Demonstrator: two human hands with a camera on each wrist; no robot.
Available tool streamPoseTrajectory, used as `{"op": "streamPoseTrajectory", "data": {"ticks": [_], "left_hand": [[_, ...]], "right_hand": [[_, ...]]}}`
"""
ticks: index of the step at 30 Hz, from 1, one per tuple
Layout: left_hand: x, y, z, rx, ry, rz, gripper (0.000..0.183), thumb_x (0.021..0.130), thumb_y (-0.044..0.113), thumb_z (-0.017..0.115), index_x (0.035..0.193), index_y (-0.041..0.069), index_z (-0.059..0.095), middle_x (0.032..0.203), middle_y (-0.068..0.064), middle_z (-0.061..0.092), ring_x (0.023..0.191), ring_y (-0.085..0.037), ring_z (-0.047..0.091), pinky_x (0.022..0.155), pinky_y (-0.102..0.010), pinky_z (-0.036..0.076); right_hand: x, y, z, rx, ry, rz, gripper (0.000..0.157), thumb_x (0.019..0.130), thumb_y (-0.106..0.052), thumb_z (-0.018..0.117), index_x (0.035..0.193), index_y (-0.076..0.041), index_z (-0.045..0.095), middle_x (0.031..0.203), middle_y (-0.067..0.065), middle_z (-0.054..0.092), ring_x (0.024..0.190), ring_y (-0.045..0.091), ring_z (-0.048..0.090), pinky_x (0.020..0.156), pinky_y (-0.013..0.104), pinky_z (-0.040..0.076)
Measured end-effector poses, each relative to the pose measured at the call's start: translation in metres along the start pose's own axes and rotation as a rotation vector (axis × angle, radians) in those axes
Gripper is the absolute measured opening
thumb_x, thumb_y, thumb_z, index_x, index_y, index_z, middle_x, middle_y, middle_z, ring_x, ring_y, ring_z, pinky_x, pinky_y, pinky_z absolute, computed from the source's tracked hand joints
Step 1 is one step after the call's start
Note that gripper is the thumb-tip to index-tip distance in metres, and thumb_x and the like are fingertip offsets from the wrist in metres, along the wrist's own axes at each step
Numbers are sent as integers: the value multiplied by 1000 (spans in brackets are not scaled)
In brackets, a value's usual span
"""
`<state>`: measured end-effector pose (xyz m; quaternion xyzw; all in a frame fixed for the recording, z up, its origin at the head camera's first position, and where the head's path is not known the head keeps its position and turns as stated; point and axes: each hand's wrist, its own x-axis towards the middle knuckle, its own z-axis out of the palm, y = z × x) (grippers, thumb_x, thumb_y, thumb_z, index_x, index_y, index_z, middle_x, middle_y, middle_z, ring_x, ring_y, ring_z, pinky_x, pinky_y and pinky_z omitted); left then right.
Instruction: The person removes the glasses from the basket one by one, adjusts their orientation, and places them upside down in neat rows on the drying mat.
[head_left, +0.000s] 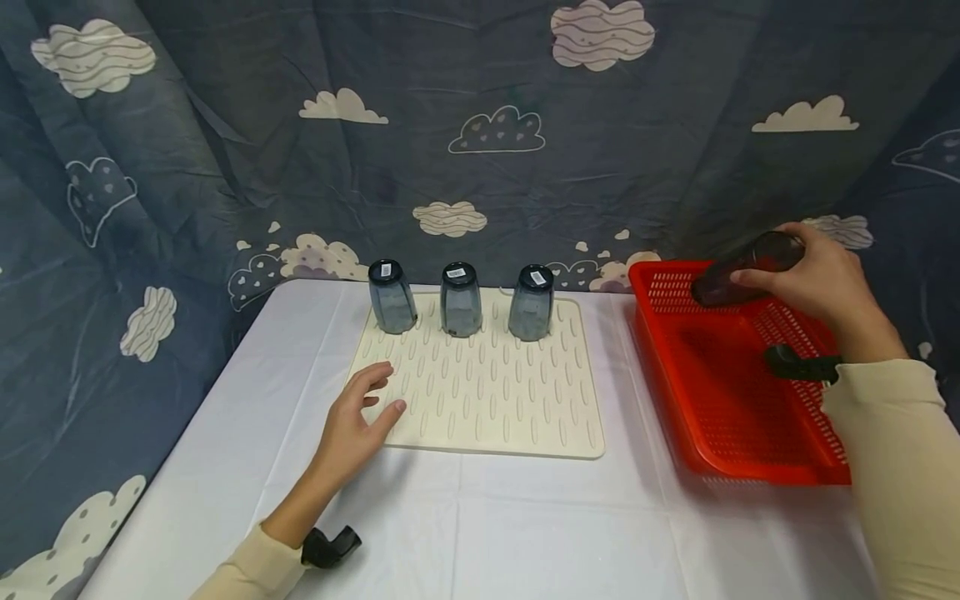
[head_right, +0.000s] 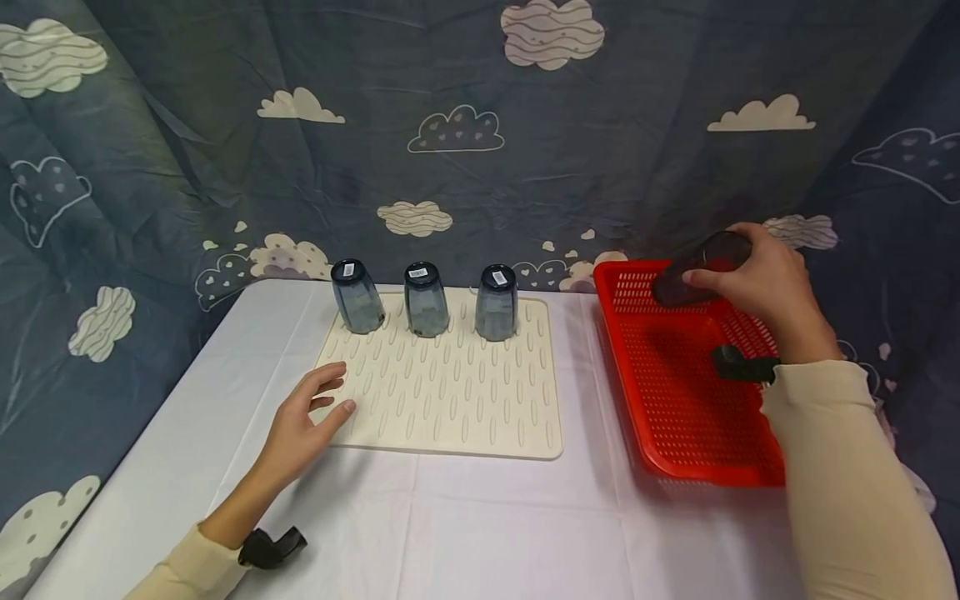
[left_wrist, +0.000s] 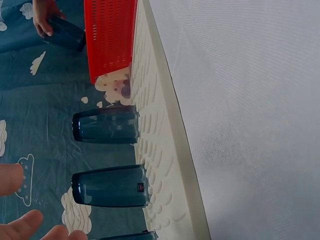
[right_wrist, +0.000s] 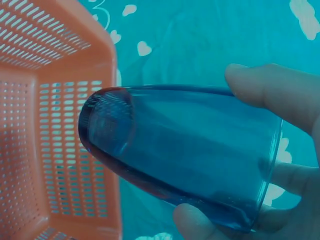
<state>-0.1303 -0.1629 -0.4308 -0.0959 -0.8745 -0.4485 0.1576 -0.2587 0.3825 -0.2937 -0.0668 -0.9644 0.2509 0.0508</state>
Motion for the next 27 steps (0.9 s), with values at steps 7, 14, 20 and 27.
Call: {"op": "streamPoseTrajectory", "data": {"ticks": [7,14,20,27], "left_hand": [[0,-1,-1,22,7,-19,50,89,7,71,136,2,54,142,-17,54,124,-35,56,95,-51,54],[0,0,-3,18,5,-42,50,90,8,70,136,2,54,142,-17,54,124,-35,56,96,-52,53],[-1,1,-2,19,11,-29,47,89,8,70,133,1,56,143,-18,53,125,-35,57,95,-51,54],[-1,3,-2,18,14,-24,46,89,8,71,132,1,57,143,-18,53,129,-34,55,95,-51,53]], "right_hand": [[-8,-13,-3,33,4,-9,106,84,-59,67,159,-8,12,155,36,25,129,59,31,100,80,29],[-22,-29,-6,59,18,-25,103,85,-57,68,160,-14,13,157,33,25,127,56,34,98,79,32],[-38,-50,-6,125,26,-44,101,85,-54,71,160,-19,14,164,25,17,138,56,27,103,79,27],[-62,-82,0,204,22,-79,95,85,-50,73,159,-22,20,161,24,27,133,51,34,103,76,31]]}}
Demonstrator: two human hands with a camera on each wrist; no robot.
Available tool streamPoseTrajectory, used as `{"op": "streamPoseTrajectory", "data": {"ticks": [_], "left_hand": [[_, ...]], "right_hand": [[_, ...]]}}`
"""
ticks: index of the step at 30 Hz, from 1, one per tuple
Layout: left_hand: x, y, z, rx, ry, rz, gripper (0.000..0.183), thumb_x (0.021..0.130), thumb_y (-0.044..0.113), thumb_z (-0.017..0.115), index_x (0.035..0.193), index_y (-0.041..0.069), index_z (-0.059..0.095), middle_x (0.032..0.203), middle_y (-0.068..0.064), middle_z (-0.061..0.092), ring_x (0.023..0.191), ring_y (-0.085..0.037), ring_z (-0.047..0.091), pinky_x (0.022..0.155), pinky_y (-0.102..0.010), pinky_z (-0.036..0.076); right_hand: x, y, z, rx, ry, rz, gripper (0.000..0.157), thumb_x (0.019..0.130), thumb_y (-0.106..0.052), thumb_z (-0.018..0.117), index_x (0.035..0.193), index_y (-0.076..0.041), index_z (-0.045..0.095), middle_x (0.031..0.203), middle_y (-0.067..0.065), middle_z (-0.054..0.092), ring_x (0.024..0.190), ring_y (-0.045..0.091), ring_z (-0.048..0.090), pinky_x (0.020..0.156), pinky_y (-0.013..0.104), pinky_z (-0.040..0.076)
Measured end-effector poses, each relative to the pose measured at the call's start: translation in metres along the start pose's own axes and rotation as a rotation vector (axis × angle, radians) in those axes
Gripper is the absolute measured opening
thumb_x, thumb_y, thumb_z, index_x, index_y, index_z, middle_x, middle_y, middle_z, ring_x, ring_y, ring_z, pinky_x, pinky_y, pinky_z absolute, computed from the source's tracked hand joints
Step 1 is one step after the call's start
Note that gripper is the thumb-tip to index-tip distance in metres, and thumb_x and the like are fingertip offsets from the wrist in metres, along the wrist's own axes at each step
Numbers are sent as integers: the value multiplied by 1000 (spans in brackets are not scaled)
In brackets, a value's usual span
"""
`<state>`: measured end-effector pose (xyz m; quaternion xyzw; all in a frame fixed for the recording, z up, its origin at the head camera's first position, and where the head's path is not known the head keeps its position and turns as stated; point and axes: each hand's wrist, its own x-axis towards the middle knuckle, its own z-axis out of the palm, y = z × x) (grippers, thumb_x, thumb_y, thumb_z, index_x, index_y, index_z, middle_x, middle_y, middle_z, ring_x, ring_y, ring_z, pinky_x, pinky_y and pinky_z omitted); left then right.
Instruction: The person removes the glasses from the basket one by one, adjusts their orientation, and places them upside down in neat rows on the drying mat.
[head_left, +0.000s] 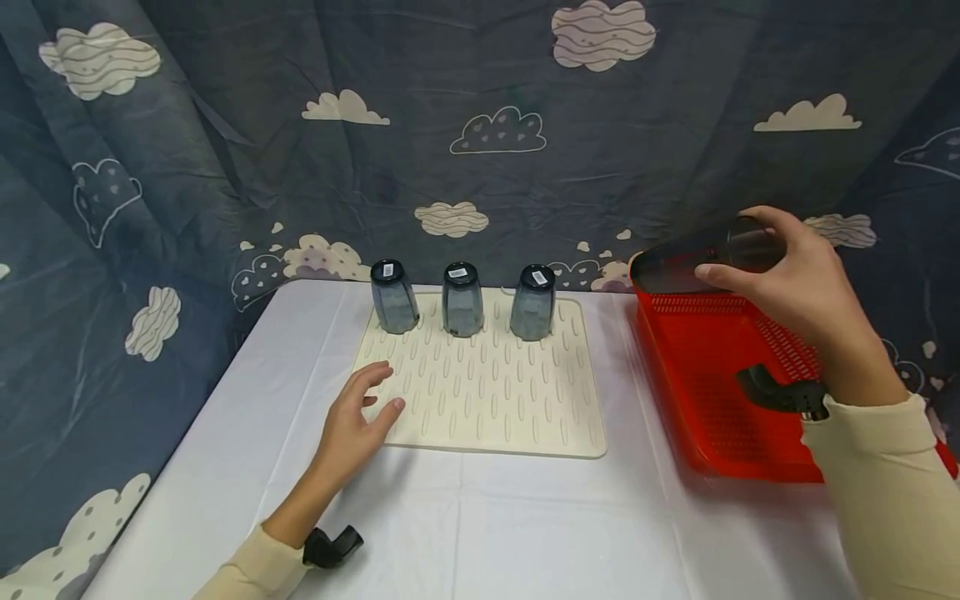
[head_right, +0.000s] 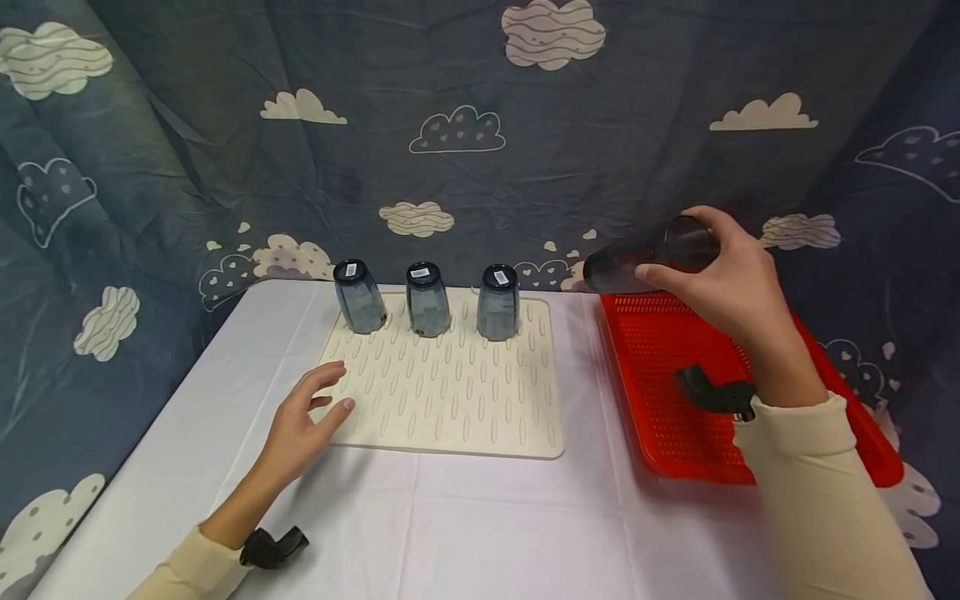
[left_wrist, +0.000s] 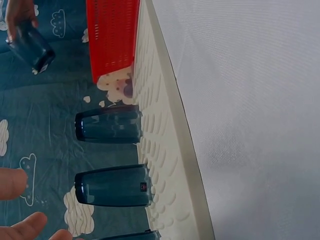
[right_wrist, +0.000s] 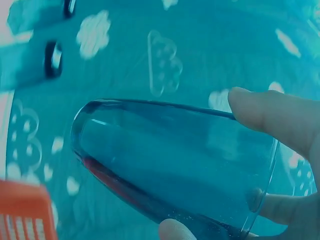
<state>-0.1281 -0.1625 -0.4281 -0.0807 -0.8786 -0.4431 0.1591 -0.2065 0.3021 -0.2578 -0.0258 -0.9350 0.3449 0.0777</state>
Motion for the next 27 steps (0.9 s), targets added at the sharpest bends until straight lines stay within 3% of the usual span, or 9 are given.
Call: {"op": "streamPoseTrajectory", "data": {"ticks": [6,8,10,12,13,15,17,20,27], "left_hand": [[0,-1,1,1,-2,1,46,89,8,70,132,1,57,142,-17,54,125,-34,56,94,-51,53],[1,-1,1,1,-7,6,46,89,8,70,132,1,57,143,-18,54,125,-34,56,94,-51,53],[1,0,1,0,-10,9,46,90,9,70,133,1,56,143,-18,53,125,-34,56,94,-51,53],[3,2,2,-3,-14,14,46,90,10,70,133,2,56,144,-17,53,125,-34,56,95,-51,53],[5,3,1,-6,-13,17,45,90,10,70,133,2,56,144,-17,53,126,-34,56,95,-51,53],[9,7,1,-12,-9,21,45,91,10,70,133,2,56,144,-16,52,127,-34,55,96,-51,53],[14,12,-1,-17,-2,28,46,91,10,70,133,2,56,145,-15,52,128,-33,55,97,-51,53],[22,20,-3,-25,7,42,46,91,10,69,134,2,55,145,-15,52,128,-33,54,99,-51,52],[31,32,-4,-92,7,55,48,92,10,68,137,5,53,146,-14,50,130,-32,53,102,-52,51]], "right_hand": [[-16,-23,19,53,-1,-89,85,86,-43,75,155,-23,30,147,20,46,124,40,47,101,67,43],[-21,-29,24,61,-2,-112,84,85,-40,77,154,-24,32,144,20,49,123,40,50,95,48,54],[-26,-34,28,67,-12,-128,85,84,-38,78,154,-24,32,144,20,49,123,42,51,86,28,57],[-31,-40,32,74,-28,-139,84,84,-37,79,153,-24,34,143,20,49,122,42,53,82,24,58],[-33,-43,34,76,-39,-144,83,83,-36,79,153,-24,34,143,19,50,120,42,55,81,23,59],[-37,-50,38,85,-66,-148,84,83,-36,80,153,-25,34,143,19,49,120,43,56,88,41,60],[-41,-56,43,99,-86,-152,84,83,-35,80,153,-26,34,144,19,49,121,43,57,92,59,53],[-45,-62,49,118,-105,-163,85,83,-34,80,153,-26,33,146,19,48,124,44,55,93,61,52],[-53,-69,63,169,-132,-239,78,83,-27,81,149,-25,40,137,16,54,117,39,59,90,53,58]]}}
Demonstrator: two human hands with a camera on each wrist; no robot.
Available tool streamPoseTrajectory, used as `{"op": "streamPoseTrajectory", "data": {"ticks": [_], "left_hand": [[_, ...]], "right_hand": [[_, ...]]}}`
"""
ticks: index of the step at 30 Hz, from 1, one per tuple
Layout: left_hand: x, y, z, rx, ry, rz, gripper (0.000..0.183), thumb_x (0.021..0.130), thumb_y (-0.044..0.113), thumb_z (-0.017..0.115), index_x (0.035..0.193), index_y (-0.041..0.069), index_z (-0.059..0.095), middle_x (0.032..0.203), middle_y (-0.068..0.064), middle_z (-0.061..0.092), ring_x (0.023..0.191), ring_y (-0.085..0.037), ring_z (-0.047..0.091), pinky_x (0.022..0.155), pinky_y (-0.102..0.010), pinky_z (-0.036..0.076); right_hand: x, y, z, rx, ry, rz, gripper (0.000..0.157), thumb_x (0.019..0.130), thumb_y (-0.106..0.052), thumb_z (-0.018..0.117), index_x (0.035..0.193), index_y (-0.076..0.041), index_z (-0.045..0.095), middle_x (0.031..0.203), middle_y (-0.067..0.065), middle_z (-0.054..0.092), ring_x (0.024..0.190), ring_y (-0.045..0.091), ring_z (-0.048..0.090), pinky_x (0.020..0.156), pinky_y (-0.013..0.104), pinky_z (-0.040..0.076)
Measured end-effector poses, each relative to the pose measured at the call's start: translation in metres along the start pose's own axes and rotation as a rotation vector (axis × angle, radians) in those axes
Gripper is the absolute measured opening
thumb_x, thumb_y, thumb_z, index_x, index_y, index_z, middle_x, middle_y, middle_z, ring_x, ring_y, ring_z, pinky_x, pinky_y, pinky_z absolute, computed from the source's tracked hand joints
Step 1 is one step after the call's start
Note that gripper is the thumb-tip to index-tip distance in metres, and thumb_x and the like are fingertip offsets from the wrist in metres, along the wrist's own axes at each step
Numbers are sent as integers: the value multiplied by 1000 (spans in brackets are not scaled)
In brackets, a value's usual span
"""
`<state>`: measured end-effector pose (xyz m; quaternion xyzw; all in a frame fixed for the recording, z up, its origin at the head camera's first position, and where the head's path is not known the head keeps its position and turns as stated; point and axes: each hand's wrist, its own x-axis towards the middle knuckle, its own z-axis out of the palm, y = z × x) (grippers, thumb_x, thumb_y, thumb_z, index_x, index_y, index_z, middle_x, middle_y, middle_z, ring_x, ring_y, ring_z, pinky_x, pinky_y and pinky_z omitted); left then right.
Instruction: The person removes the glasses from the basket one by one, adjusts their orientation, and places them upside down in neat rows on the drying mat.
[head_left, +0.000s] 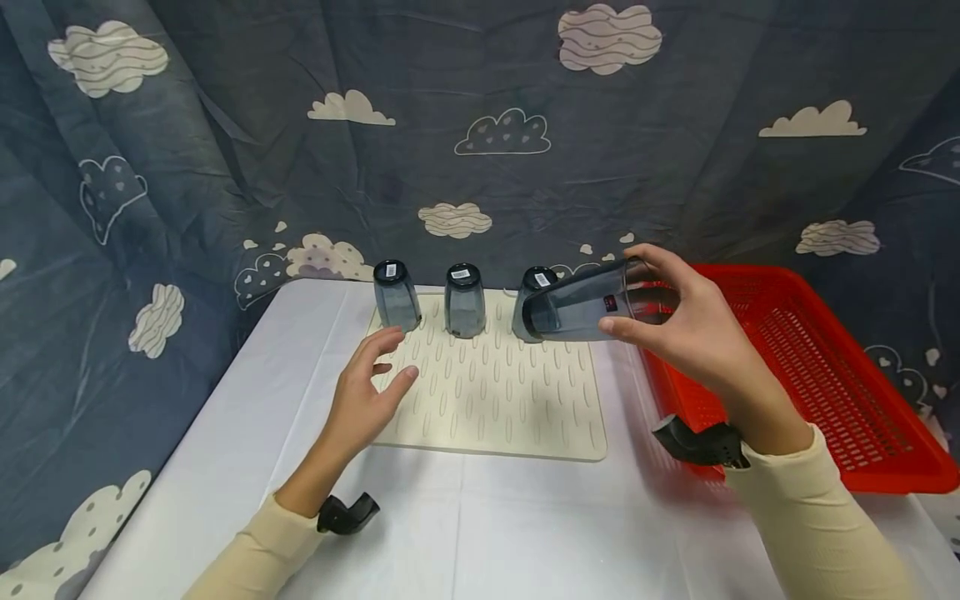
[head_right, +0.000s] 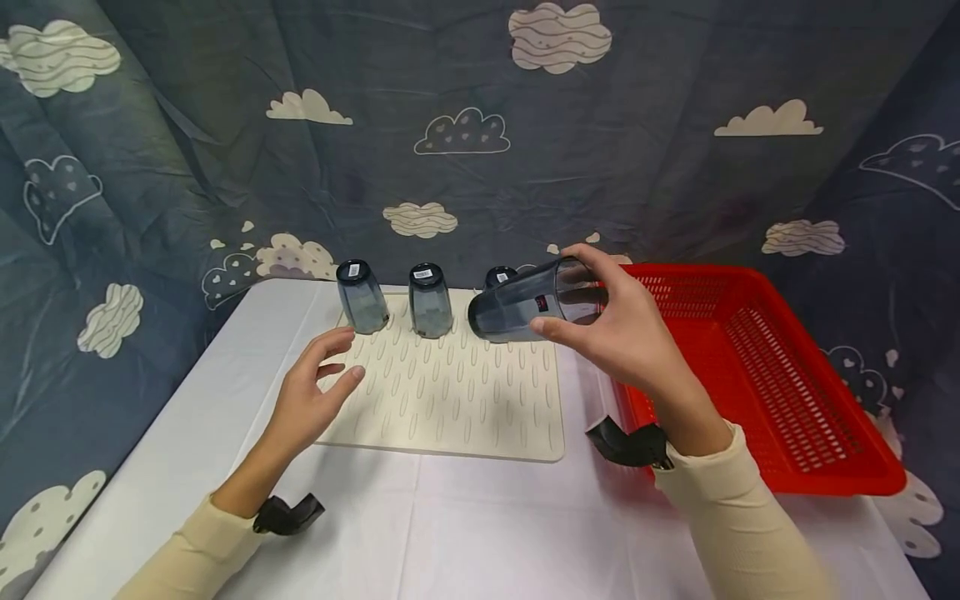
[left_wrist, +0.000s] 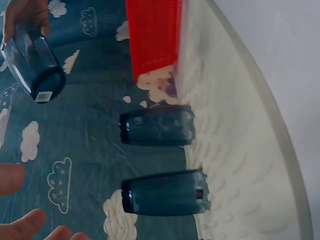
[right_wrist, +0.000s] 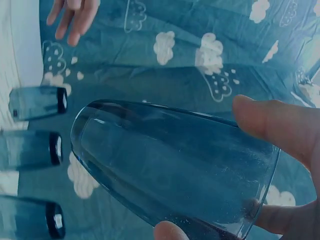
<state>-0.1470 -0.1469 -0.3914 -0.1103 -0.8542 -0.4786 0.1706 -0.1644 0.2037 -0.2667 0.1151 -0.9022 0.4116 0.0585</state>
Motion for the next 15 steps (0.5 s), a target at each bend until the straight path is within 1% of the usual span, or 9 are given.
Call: {"op": "streamPoseTrajectory", "data": {"ticks": [2,4,7,15], "left_hand": [[1,4,1,-30,-6,-7,49,92,10,68,139,7,52,146,-15,50,130,-32,53,102,-52,50],[2,7,2,-57,-13,-11,49,93,10,68,140,9,52,146,-15,50,130,-32,53,102,-52,50],[2,13,5,-85,-26,-14,49,93,10,67,140,10,52,146,-14,50,130,-32,54,103,-51,51],[0,19,10,-120,-48,-27,50,93,9,67,141,9,51,146,-11,50,129,-32,56,102,-50,52]], "right_hand": [[-1,-3,5,17,-10,-11,77,83,-25,81,149,-24,40,138,17,54,115,39,60,89,53,58],[-1,-4,9,41,-24,-15,77,83,-24,81,149,-23,40,139,17,53,116,40,60,91,56,56],[0,-5,16,66,-37,-24,77,83,-22,81,149,-22,40,139,18,53,117,40,60,93,57,55],[2,-5,38,150,-57,-59,73,81,-18,82,144,-20,45,133,14,56,115,36,64,94,51,56]]}}
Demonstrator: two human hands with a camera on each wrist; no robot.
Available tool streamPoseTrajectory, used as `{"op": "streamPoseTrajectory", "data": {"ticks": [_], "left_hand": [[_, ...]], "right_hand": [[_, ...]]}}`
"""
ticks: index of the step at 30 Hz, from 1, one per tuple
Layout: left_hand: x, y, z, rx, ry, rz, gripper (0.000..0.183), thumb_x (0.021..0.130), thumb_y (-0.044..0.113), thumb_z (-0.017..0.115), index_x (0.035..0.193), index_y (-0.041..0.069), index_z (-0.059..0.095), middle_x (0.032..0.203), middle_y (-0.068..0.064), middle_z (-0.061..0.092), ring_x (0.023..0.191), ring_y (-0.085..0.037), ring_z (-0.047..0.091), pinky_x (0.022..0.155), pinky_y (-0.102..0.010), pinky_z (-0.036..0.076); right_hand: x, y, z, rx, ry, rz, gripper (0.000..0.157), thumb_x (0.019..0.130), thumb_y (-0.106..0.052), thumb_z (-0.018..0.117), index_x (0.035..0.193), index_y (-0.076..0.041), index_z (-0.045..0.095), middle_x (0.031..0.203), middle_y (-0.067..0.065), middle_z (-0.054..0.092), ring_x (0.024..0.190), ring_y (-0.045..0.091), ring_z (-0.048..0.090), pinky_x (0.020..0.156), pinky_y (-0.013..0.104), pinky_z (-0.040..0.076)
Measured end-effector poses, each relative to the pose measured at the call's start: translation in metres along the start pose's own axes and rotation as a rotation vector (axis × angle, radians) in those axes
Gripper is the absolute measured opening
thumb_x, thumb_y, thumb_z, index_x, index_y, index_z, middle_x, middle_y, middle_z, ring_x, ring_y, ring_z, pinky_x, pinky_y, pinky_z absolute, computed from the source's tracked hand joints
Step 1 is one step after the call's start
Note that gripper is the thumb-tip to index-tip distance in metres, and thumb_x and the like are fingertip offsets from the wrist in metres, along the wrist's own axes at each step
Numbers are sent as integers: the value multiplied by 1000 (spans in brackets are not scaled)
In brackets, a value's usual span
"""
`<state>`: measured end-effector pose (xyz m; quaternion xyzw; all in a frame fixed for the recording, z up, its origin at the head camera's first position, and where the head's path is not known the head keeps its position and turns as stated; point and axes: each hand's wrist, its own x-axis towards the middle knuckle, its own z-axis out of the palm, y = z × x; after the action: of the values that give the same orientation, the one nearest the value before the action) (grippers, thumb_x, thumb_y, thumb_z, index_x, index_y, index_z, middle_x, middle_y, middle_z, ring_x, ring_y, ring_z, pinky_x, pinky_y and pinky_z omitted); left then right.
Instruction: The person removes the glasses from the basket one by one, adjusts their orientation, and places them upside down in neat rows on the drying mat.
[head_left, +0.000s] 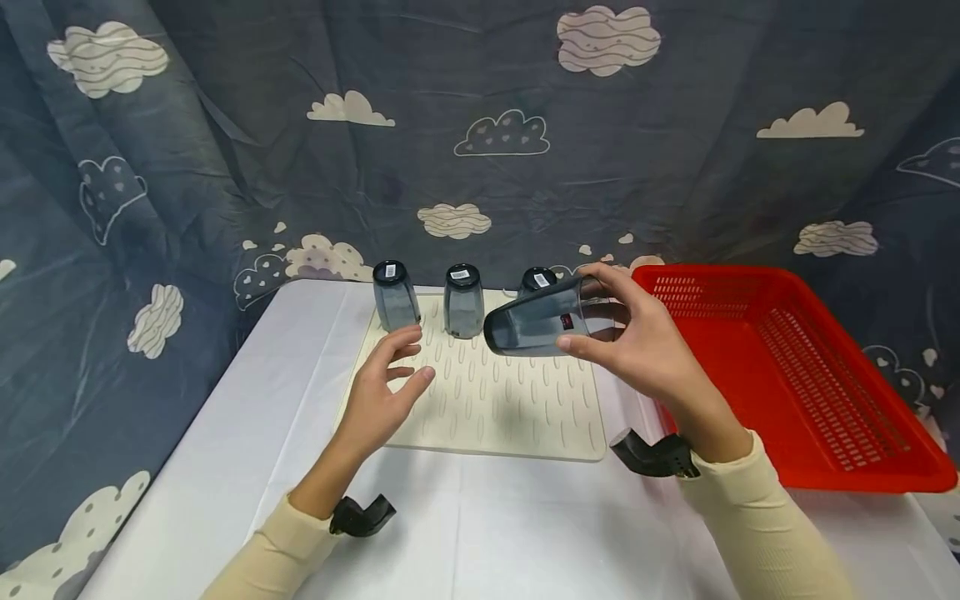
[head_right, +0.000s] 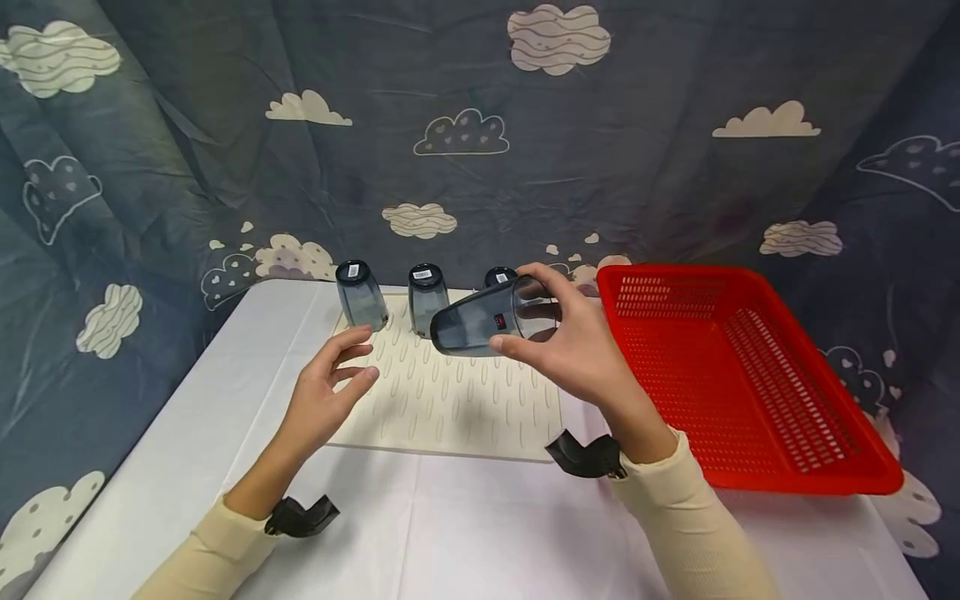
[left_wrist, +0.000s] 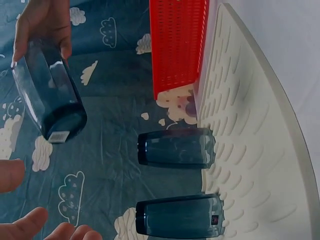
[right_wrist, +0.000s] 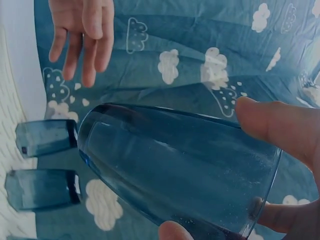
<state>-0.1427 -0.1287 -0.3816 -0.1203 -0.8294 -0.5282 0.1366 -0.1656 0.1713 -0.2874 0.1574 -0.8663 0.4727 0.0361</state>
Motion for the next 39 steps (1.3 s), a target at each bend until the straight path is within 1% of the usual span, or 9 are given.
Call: {"op": "streamPoseTrajectory", "data": {"ticks": [4,10,19,24,28,33,35,37,39], "left_hand": [[-1,1,2,-15,-9,-11,50,93,9,67,140,8,50,148,-11,49,128,-31,57,101,-48,53],[-2,0,6,-38,-21,-24,49,94,9,66,140,7,51,148,-11,50,127,-30,58,100,-46,54],[-4,-5,8,-54,-28,-35,50,93,10,67,140,8,50,148,-10,50,127,-30,59,99,-44,55],[-3,-9,8,-99,-57,-28,54,91,11,70,141,10,49,148,-11,50,126,-31,59,96,-37,56],[-3,-11,9,-148,-111,-21,58,91,10,70,144,8,47,148,-14,49,126,-33,57,94,-30,55],[-3,-16,5,-219,-248,-14,64,94,17,68,150,7,37,153,-18,42,128,-37,53,93,-26,53],[-2,-19,3,-256,-312,-46,69,96,24,66,153,8,31,155,-19,38,130,-37,50,93,-23,51],[-2,-20,1,-317,-356,-99,71,97,28,64,155,10,28,155,-21,36,130,-36,49,93,-23,52],[-2,-22,1,-386,-373,-147,70,98,28,64,155,10,28,153,-22,37,126,-25,53,92,-21,54]], "right_hand": [[6,4,12,35,-14,-2,70,81,-16,82,141,-19,46,132,14,57,116,35,64,94,50,57],[12,14,31,83,-24,22,72,81,-13,81,144,-17,45,134,17,57,118,37,63,94,50,57],[14,24,52,187,-86,41,68,81,-11,80,140,-15,47,133,18,56,114,37,62,93,48,58],[10,26,60,221,-97,-2,71,79,-9,82,140,-17,46,135,16,55,114,36,62,91,46,59],[7,30,67,264,-114,-71,72,79,-7,81,141,-18,45,135,16,55,113,35,64,87,40,60],[3,34,73,333,-137,-124,73,78,-2,79,141,-13,44,133,19,54,107,33,65,86,33,60],[2,35,75,360,-143,-143,74,77,0,79,141,-11,43,132,20,54,105,32,65,85,32,61],[1,35,77,378,-150,-164,74,77,0,79,141,-9,43,131,20,54,103,30,64,85,30,60],[1,36,80,387,-167,-177,75,77,0,79,142,-8,42,131,21,53,104,31,64,85,30,60]]}}
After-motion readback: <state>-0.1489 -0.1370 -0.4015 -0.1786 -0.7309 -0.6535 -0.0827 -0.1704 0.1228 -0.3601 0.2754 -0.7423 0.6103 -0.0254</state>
